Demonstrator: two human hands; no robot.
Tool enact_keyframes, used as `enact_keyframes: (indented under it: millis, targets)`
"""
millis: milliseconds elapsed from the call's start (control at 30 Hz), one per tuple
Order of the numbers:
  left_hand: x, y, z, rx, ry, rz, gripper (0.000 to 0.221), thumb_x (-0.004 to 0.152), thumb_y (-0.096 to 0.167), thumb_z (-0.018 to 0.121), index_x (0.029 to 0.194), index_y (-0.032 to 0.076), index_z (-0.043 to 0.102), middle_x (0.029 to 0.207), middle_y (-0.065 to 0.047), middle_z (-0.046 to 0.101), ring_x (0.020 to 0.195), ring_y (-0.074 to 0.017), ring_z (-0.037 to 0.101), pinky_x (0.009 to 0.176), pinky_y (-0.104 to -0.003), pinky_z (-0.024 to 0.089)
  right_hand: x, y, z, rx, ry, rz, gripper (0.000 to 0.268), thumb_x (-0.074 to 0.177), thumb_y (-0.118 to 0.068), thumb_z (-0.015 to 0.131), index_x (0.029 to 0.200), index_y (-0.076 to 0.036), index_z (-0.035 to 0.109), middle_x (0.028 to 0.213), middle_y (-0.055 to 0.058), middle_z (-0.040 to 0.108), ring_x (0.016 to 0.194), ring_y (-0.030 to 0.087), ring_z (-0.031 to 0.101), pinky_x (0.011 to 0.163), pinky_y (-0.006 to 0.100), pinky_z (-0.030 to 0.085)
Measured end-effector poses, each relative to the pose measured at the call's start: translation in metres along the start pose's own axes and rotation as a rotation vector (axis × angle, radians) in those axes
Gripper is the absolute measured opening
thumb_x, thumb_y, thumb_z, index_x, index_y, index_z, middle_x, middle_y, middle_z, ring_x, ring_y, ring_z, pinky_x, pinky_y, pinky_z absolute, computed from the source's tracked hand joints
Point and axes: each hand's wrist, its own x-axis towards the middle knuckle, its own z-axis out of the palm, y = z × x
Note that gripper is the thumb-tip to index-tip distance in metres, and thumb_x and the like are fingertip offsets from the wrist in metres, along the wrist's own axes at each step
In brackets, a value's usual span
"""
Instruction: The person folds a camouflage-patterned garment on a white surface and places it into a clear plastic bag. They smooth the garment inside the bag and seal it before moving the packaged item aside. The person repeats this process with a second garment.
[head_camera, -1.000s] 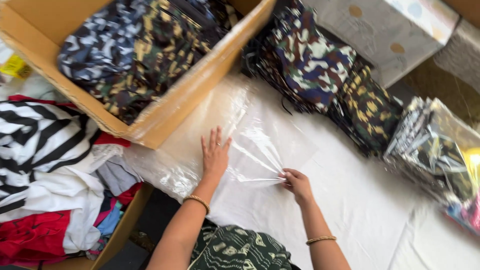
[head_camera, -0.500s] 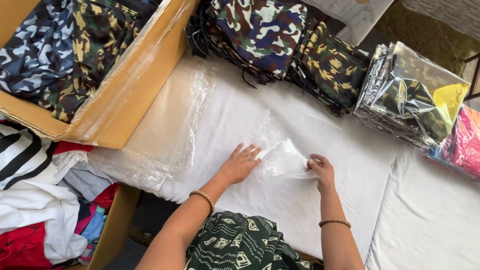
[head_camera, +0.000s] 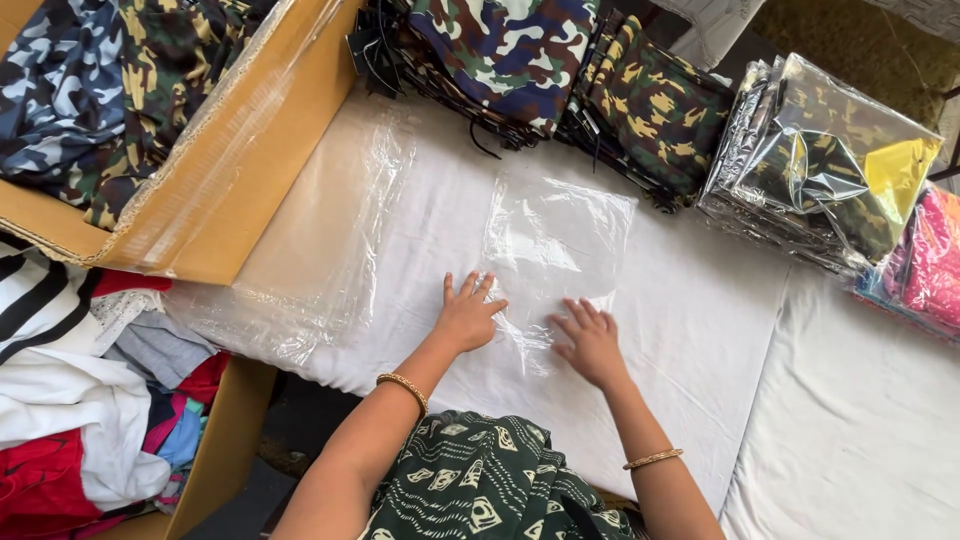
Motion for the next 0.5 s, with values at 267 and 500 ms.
enact_keyframes:
  millis: [267, 500]
  targets:
    - [0.012, 0.007, 0.048, 0.131, 0.05, 0.114, 0.084, 0.093, 0.071, 0.052, 0.158, 0.022, 0.032, 0.171, -0.017, 0.008, 0.16, -0.0322, -0.001, 0.121, -0.067, -0.007, -0.036, -0.04, -0.02, 0.033, -0.066, 0.07, 0.099, 0.071, -0.063, 0.077, 0.156, -0.035, 0.035, 0.17, 0.006, 0.017, 0.154, 0.031, 0.01, 0.121, 0.056, 0.006]
    - [-0.025, 0.022, -0.033, 0.299, -0.216, 0.201, 0.116, 0.076, 0.059, 0.077, 0.166, 0.036, 0.007, 0.173, -0.011, -0.011, 0.159, -0.031, -0.01, 0.121, -0.066, -0.004, -0.047, -0.031, 0.066, -0.079, 0.289, -0.103, 0.081, 0.088, -0.061, 0.073, 0.154, -0.022, 0.047, 0.166, 0.003, 0.037, 0.158, 0.023, 0.026, 0.129, 0.055, 0.015]
